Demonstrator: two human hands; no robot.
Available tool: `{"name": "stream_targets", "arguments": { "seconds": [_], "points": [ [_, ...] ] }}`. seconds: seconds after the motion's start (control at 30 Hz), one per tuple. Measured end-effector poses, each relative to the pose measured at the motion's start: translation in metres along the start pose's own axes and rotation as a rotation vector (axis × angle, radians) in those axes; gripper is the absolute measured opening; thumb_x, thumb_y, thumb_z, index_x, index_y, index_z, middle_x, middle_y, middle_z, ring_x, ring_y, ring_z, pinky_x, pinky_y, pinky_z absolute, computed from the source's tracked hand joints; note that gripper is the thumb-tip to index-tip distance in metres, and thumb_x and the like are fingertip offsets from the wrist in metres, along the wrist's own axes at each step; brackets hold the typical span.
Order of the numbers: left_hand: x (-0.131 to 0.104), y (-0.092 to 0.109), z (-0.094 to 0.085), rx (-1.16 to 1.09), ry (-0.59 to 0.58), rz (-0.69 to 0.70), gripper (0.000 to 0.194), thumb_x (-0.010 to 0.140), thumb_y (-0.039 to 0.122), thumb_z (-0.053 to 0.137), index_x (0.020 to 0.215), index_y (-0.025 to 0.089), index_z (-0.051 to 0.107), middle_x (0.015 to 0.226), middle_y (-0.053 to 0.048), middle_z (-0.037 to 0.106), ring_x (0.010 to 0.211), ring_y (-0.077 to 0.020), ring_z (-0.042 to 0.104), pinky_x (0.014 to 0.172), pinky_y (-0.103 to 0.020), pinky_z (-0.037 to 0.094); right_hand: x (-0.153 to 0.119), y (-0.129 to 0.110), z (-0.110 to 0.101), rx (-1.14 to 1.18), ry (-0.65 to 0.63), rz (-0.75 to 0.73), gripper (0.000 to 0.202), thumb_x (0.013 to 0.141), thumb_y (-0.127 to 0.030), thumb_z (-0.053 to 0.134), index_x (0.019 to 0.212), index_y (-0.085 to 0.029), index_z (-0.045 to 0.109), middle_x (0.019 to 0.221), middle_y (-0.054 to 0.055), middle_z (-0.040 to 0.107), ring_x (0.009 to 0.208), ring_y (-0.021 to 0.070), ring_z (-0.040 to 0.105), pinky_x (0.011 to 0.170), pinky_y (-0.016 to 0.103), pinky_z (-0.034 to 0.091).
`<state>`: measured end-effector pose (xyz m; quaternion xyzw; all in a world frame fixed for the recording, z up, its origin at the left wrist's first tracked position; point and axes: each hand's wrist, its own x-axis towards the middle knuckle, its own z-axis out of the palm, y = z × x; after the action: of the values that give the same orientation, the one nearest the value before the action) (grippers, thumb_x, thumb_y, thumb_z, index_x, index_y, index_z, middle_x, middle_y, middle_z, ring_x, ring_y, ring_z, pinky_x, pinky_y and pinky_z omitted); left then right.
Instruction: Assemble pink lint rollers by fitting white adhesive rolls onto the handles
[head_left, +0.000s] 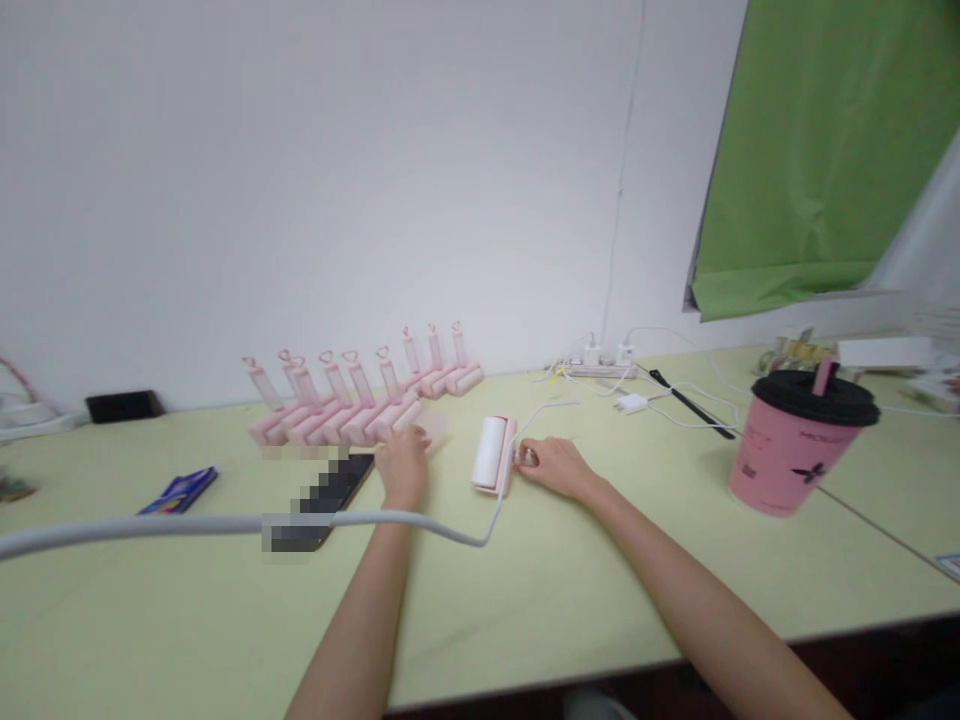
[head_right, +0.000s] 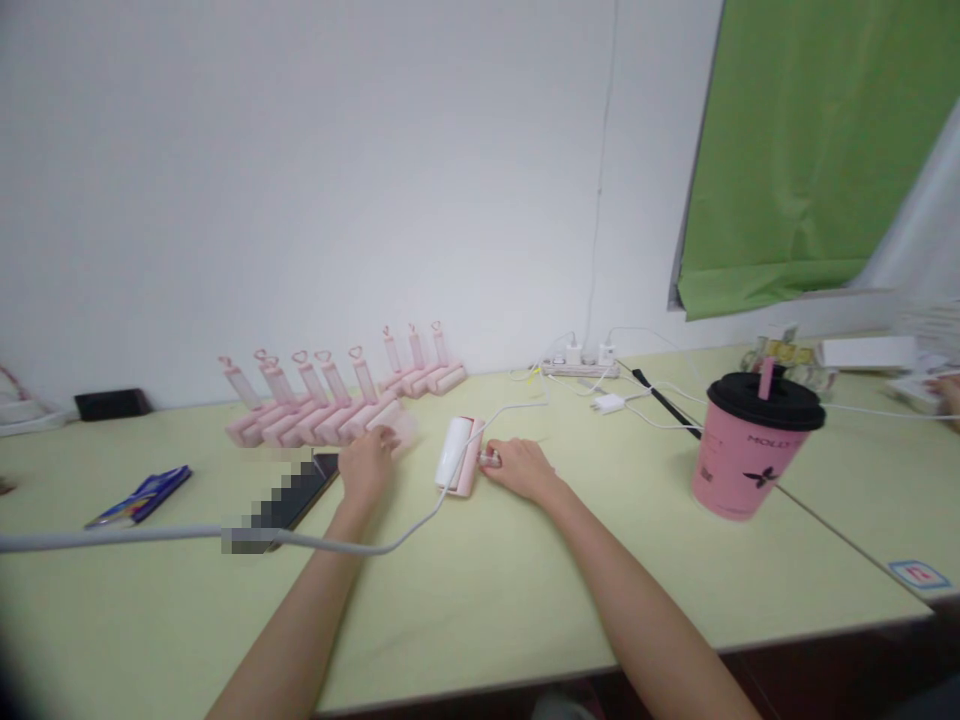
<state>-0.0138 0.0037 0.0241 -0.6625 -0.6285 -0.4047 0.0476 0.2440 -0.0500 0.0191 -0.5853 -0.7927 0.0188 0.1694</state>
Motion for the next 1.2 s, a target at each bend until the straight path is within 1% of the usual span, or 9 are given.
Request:
{"name": "stream_targets", "arguments": {
  "seconds": [0.1,0.2,0.27,0.37,0.57,0.67,0.8,0.93,1.2],
  "points": [
    [0.007,0.016,0.001,-0.443,-0.054,-0.159,0.030,0.070,0.043,0.058,0.087,0.017,0.058,0.077,-0.007,0.060,0.081,-0.0229,0.055,0.073,-0.033,0.039,-0.001,-0.001,-0.002,-0.029,-0.002,0.024,0.033,0.085,-0.048,0.042,0.095,-0.024,0.062,0.087,0.004,0.067,0.081,0.0175,0.060,0.064,0.024,0.034],
    [0.008,0.031,0.003,-0.950,-0.257,-0.307,0.042,0.063,0.048,0.064,0.090,0.015,0.058,0.077,-0.004,0.061,0.068,-0.0158,0.055,0.062,-0.027,0.041,-0.001,-0.001,-0.002,-0.041,0.009,0.041,0.033,0.085,-0.047,0.042,0.093,-0.024,0.063,0.087,0.005,0.067,0.081,0.0177,0.061,0.064,0.024,0.034],
    [0.004,0.038,0.005,-1.153,-0.366,-0.365,0.045,0.062,0.043,0.067,0.097,0.017,0.058,0.086,-0.004,0.062,0.067,-0.0121,0.055,0.059,-0.024,0.042,-0.001,0.000,-0.002,-0.039,0.020,0.037,0.033,0.086,-0.047,0.041,0.091,-0.024,0.063,0.086,0.005,0.067,0.081,0.0176,0.061,0.064,0.024,0.034],
    [-0.003,0.042,0.006,-1.286,-0.444,-0.424,0.046,0.063,0.031,0.067,0.107,0.021,0.056,0.096,-0.002,0.062,0.066,-0.0086,0.055,0.055,-0.020,0.041,-0.001,0.002,-0.002,-0.032,0.018,0.026,0.033,0.085,-0.047,0.041,0.090,-0.023,0.063,0.085,0.004,0.067,0.079,0.0172,0.061,0.063,0.024,0.034],
    [-0.006,0.043,0.014,-1.341,-0.524,-0.472,0.036,0.064,0.022,0.059,0.100,0.019,0.060,0.089,-0.002,0.063,0.063,-0.0103,0.054,0.055,-0.022,0.043,-0.001,0.000,-0.003,0.003,-0.003,0.033,0.031,0.084,-0.046,0.044,0.095,-0.024,0.063,0.086,0.003,0.067,0.081,0.0167,0.060,0.064,0.023,0.034],
    [-0.008,0.047,0.019,-1.324,-0.547,-0.495,0.031,0.066,0.034,0.061,0.091,0.016,0.062,0.084,-0.004,0.063,0.064,-0.0122,0.055,0.056,-0.023,0.042,-0.002,-0.004,-0.005,0.016,-0.002,0.017,0.030,0.084,-0.046,0.046,0.095,-0.024,0.063,0.086,0.003,0.067,0.081,0.0164,0.060,0.064,0.023,0.034],
    [-0.009,0.053,0.018,-1.251,-0.613,-0.543,0.052,0.070,0.060,0.051,0.090,0.013,0.061,0.079,-0.006,0.062,0.062,-0.0135,0.054,0.052,-0.024,0.038,-0.003,-0.004,-0.005,0.024,-0.006,0.017,0.031,0.084,-0.047,0.046,0.094,-0.024,0.063,0.085,0.003,0.067,0.080,0.0162,0.060,0.064,0.023,0.034],
    [-0.010,0.055,0.016,-1.139,-0.612,-0.439,0.056,0.068,0.063,0.052,0.099,0.016,0.058,0.089,-0.005,0.061,0.071,-0.0147,0.055,0.057,-0.024,0.039,-0.001,0.001,-0.003,0.040,0.016,0.027,0.033,0.082,-0.050,0.047,0.094,-0.024,0.063,0.086,0.003,0.067,0.080,0.0164,0.060,0.063,0.023,0.034],
    [-0.010,0.055,0.022,-0.961,-0.570,-0.309,0.052,0.066,0.061,0.056,0.091,0.016,0.056,0.079,-0.001,0.057,0.064,-0.0117,0.049,0.055,-0.022,0.033,0.002,0.009,0.002,0.079,0.058,0.027,0.036,0.080,-0.055,0.049,0.093,-0.025,0.064,0.085,0.001,0.067,0.077,0.0154,0.059,0.060,0.023,0.033]
  ]
}}
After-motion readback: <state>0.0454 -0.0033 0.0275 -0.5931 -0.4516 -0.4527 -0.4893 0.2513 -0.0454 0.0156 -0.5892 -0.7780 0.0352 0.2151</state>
